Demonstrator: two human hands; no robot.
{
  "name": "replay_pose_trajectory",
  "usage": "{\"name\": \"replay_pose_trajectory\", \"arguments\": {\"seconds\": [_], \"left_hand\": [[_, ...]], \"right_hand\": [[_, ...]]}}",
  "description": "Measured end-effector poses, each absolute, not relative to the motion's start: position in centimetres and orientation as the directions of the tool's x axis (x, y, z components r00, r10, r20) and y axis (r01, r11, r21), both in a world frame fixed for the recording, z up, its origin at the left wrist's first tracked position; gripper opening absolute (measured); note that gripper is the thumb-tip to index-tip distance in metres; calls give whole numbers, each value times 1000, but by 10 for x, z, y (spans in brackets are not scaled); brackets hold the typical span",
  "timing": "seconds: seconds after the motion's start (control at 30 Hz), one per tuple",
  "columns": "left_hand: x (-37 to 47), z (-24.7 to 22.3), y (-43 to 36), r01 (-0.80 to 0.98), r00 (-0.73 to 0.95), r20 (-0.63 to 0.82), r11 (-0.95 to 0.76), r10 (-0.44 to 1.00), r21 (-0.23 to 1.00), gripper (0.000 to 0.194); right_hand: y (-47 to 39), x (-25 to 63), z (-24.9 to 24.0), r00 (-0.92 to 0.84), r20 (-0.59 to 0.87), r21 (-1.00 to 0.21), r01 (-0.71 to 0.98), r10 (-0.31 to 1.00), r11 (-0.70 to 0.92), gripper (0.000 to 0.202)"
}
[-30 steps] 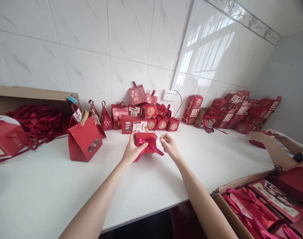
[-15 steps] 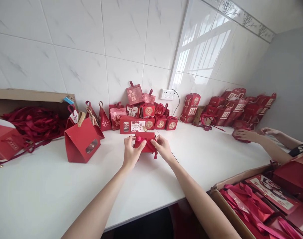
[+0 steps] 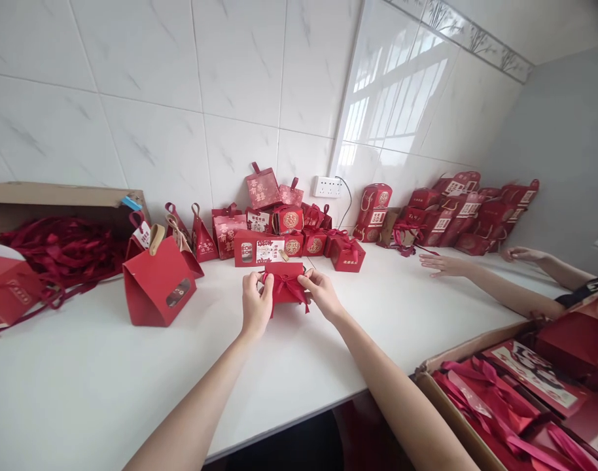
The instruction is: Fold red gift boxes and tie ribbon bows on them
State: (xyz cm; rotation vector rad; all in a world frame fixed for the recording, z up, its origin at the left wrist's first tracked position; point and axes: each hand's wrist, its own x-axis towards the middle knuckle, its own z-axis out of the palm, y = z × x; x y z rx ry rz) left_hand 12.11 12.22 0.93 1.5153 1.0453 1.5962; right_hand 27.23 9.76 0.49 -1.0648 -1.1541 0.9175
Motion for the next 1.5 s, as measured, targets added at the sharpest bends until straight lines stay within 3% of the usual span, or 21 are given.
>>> {"name": "replay_pose_trajectory", "arguments": {"seconds": [0.83,0.93,1.1,1.5], "left_hand": [[118,-1,130,-35,-69,368,-371,927,928,21],[119,-1,129,-31,-74,380,-383,922,923,20],[119,-1,128,-30,-36,394,-395,918,918,17],[119,-2,130,12,-57,402,-402,914,916,18]], "right_hand": [[96,280,0,163,204,-967,-123,965,225,39],[93,280,-1,216,248,-964,-44,944,263,36],[88,279,1,133,349,-933,145,928,330,58],[91,288,3,60,241,-969,-46,969,243,51]]}}
